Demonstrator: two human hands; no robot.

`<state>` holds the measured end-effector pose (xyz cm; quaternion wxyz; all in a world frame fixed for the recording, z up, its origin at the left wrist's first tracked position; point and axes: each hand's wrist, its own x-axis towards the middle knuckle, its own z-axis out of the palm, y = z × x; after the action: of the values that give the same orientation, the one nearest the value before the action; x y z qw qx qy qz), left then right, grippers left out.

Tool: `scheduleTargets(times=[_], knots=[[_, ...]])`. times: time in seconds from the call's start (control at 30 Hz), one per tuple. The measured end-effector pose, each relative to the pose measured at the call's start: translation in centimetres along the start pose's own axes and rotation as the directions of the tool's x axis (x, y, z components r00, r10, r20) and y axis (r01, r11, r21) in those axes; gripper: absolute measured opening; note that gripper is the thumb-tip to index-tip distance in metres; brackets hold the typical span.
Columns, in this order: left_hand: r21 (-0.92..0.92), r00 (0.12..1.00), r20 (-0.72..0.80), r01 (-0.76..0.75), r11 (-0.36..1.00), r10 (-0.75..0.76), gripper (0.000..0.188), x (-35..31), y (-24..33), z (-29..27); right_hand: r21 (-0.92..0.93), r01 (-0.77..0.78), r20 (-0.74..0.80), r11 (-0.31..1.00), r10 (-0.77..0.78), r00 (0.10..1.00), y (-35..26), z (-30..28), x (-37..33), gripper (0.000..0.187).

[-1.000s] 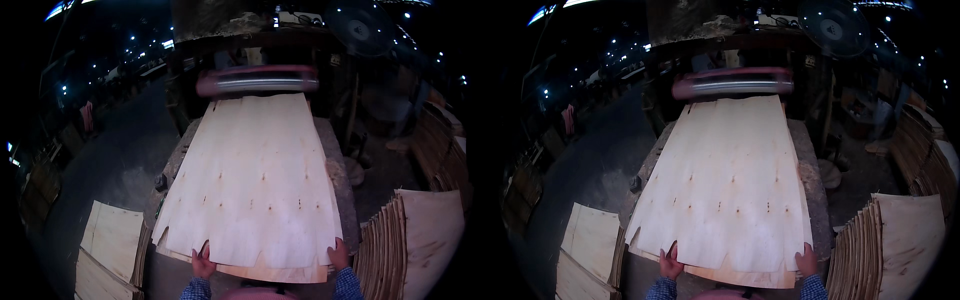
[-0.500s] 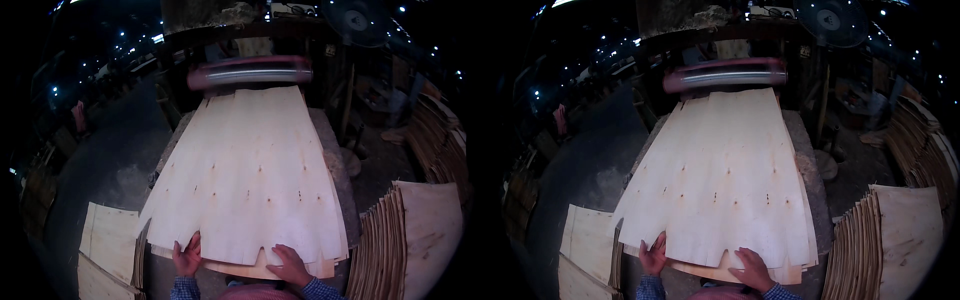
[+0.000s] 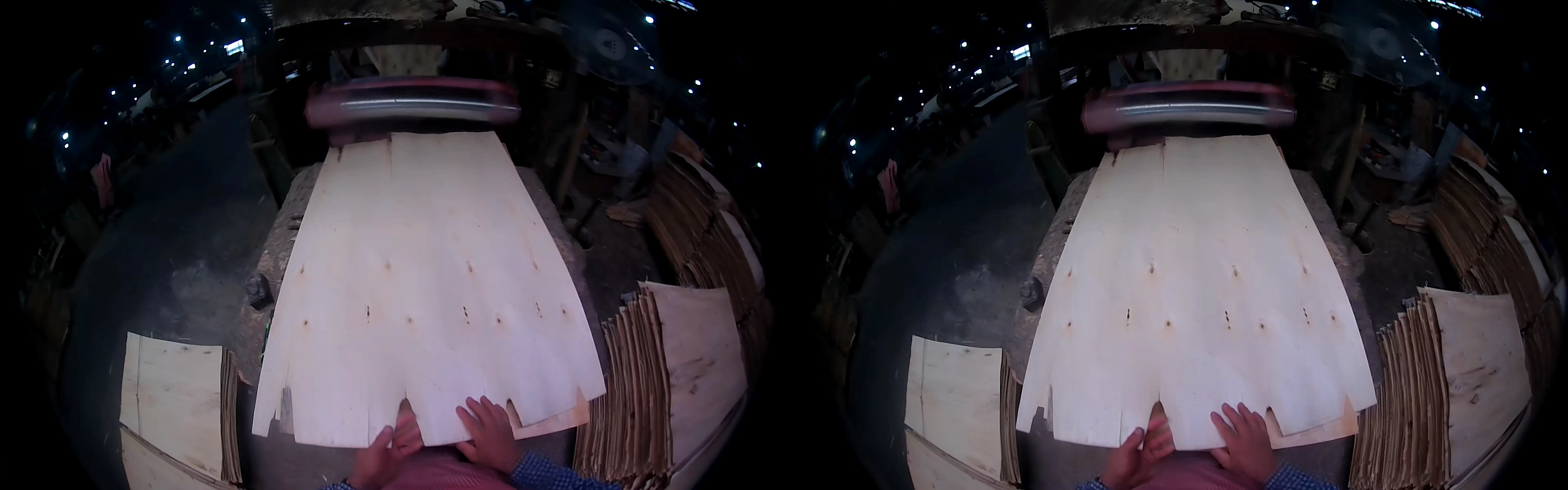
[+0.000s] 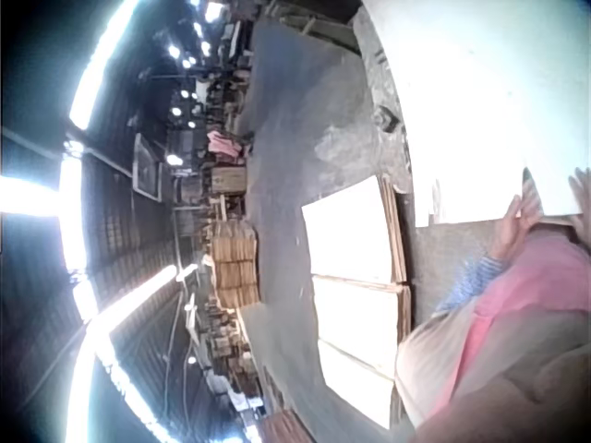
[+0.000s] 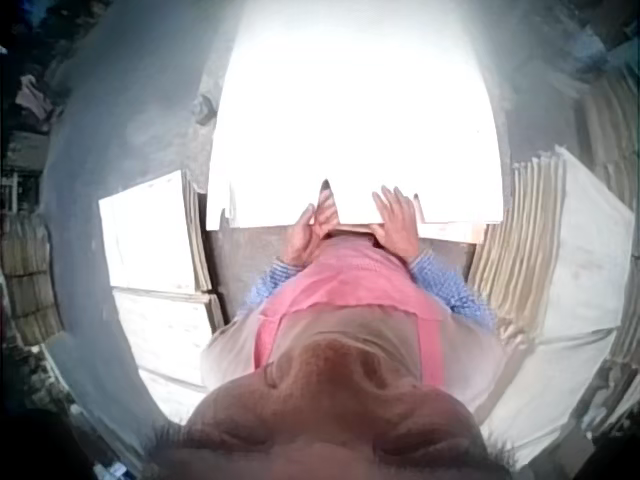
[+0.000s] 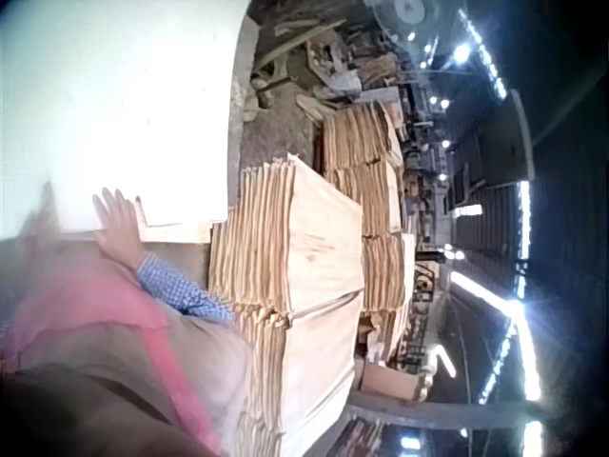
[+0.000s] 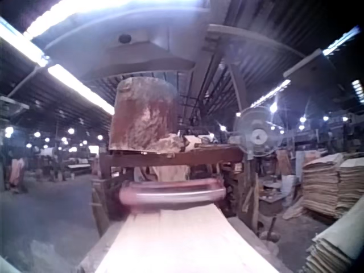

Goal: The person selects wood veneer sheets from a stack and feeds them one at a time into a rolling machine.

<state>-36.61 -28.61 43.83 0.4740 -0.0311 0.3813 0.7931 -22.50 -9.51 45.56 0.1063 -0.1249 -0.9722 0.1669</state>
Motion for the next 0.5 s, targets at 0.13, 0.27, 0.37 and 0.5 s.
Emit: scheduleTargets(times=[0.13,0.27,0.37,0.5], knots=[[0.012,1.0,0.004,0.021,1.0,-0.021,0.042,0.6,2.0,1.3,-0.014,-0.027,-0.033,1.0,0.026,0.999,-1.6,0.0,3.0,0.066],[-0.083,0.985,0.147,-0.082,0.993,0.093,0.044,6.3,6.1,1.1,-0.022,0.026,-0.081,0.999,-0.027,0.996,1.1,0.8,9.0,0.074],[0.015,0.963,-0.017,-0.27,0.963,0.27,0.044,8.2,8.8,0.2,0.04,0.113,-0.156,0.993,-0.105,0.982,2.9,2.4,15.0,0.074],[0.099,0.911,-0.322,-0.239,0.966,0.259,0.04,4.6,8.6,-3.1,-0.042,0.06,-0.187,0.997,-0.067,0.98,7.6,4.3,22.9,0.069]])
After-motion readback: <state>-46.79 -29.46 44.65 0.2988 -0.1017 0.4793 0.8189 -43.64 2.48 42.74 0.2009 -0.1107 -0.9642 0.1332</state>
